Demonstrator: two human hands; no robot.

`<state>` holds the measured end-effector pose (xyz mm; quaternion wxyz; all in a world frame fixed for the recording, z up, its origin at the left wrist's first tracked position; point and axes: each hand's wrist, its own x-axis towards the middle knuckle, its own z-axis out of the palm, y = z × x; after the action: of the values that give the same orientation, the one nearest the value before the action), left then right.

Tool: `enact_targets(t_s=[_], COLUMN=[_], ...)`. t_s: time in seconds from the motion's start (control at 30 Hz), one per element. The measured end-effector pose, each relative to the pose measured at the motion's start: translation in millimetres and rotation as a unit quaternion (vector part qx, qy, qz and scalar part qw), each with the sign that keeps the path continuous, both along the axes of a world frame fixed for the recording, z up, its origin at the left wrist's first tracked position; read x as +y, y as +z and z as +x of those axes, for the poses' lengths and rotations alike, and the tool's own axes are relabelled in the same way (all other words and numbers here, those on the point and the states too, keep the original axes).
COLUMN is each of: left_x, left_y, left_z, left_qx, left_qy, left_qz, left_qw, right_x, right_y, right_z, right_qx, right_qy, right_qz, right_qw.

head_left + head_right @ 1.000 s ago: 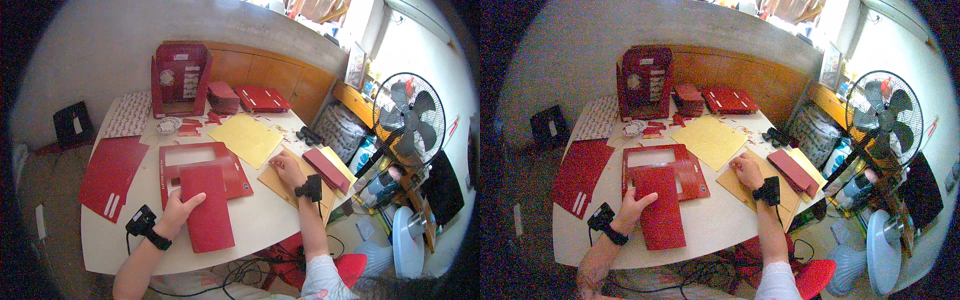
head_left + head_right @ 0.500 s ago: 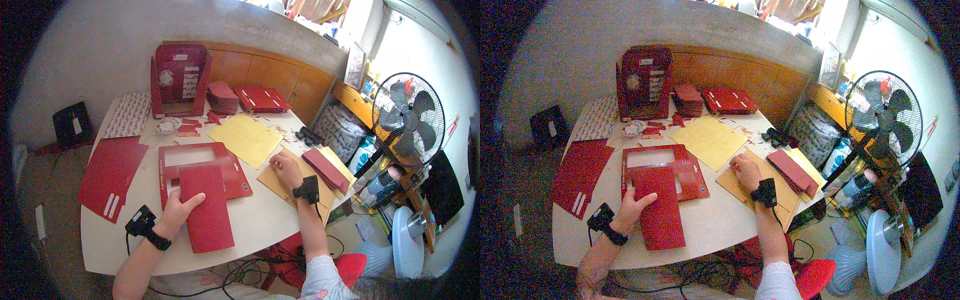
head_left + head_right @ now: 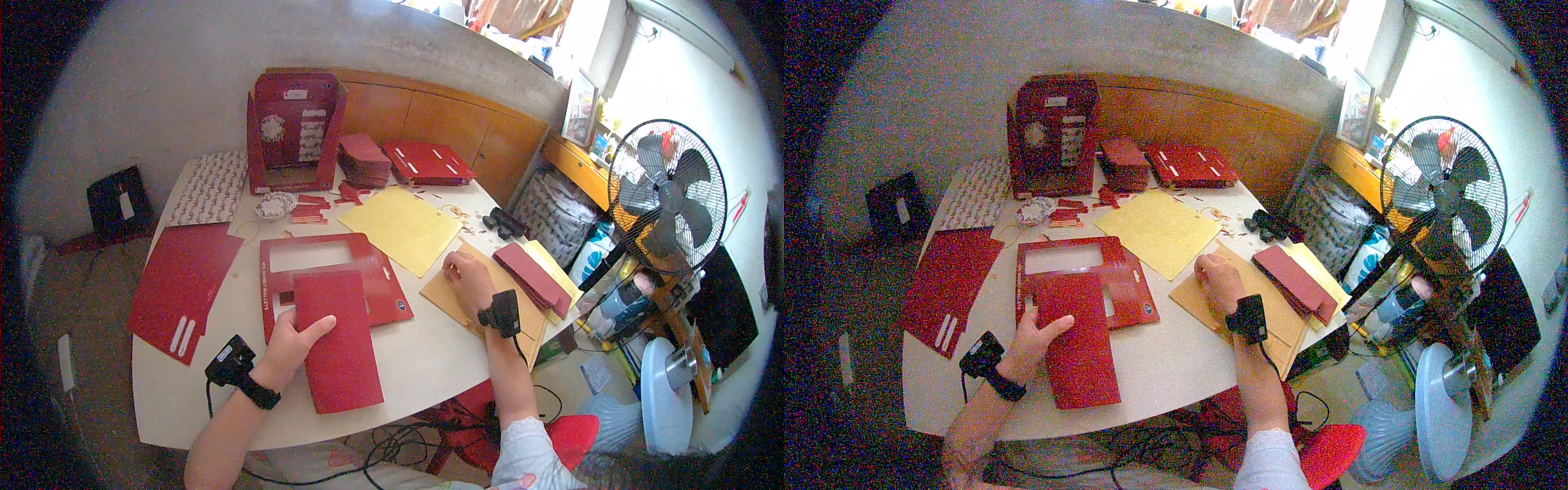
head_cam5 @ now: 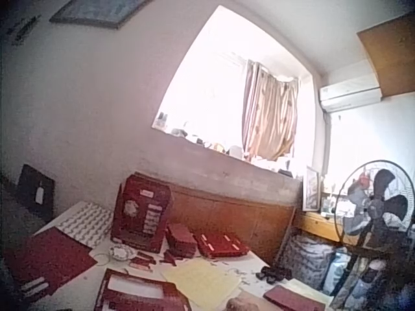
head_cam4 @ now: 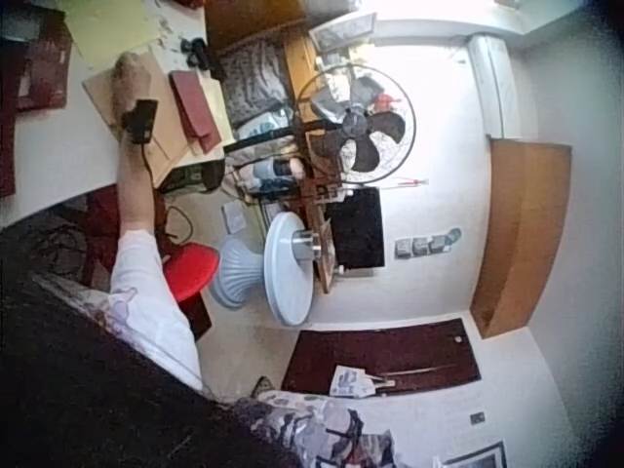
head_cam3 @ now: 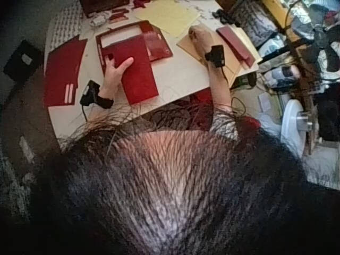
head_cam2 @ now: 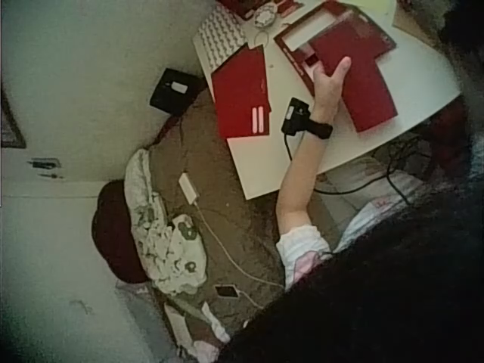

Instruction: Assembling red paper money wallets or card holders by folding and applying decorative elements.

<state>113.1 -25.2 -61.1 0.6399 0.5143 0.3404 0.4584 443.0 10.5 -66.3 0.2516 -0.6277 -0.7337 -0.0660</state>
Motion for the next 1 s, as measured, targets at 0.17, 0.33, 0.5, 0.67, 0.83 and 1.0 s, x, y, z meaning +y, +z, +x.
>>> enact_targets(t_s=[0.17, 0.33, 0.5, 0.67, 0.83, 1.0], left_x=[0.7, -1.4, -0.5, -1.6, -1.0, -3.1], left_y=[0.6, 4.6, -5.8, -6.5, -6.5, 0.3], left_z=[-2.2, 3.3, 0.1, 3.3, 1.7, 0.1], left_qx=[0.005, 0.012, 0.015, 0.004, 0.054, 0.08], left_qy=[0.009, 0.027, 0.12, 0.173, 0.177, 0.182], left_qz=[0.0, 0.057, 0.149, 0.234, 0.304, 0.344], left_qw=[1.0, 0.998, 0.981, 0.957, 0.935, 0.918], right_x=[-0.2, 3.0, -37.6, -60.9, -53.8, -52.1], right_y=[-0.3, 5.9, 42.6, 46.8, 37.5, 35.9], right_z=[-8.7, -15.4, -99.5, -172.3, -188.5, -187.9], right_qx=[0.089, 0.217, 0.526, 0.483, 0.485, 0.465], right_qy=[-0.024, 0.006, 0.197, 0.261, 0.235, 0.22], right_qz=[0.012, 0.118, -0.043, 0.0, 0.05, 0.013], right_qw=[0.996, 0.969, 0.826, 0.836, 0.841, 0.857])
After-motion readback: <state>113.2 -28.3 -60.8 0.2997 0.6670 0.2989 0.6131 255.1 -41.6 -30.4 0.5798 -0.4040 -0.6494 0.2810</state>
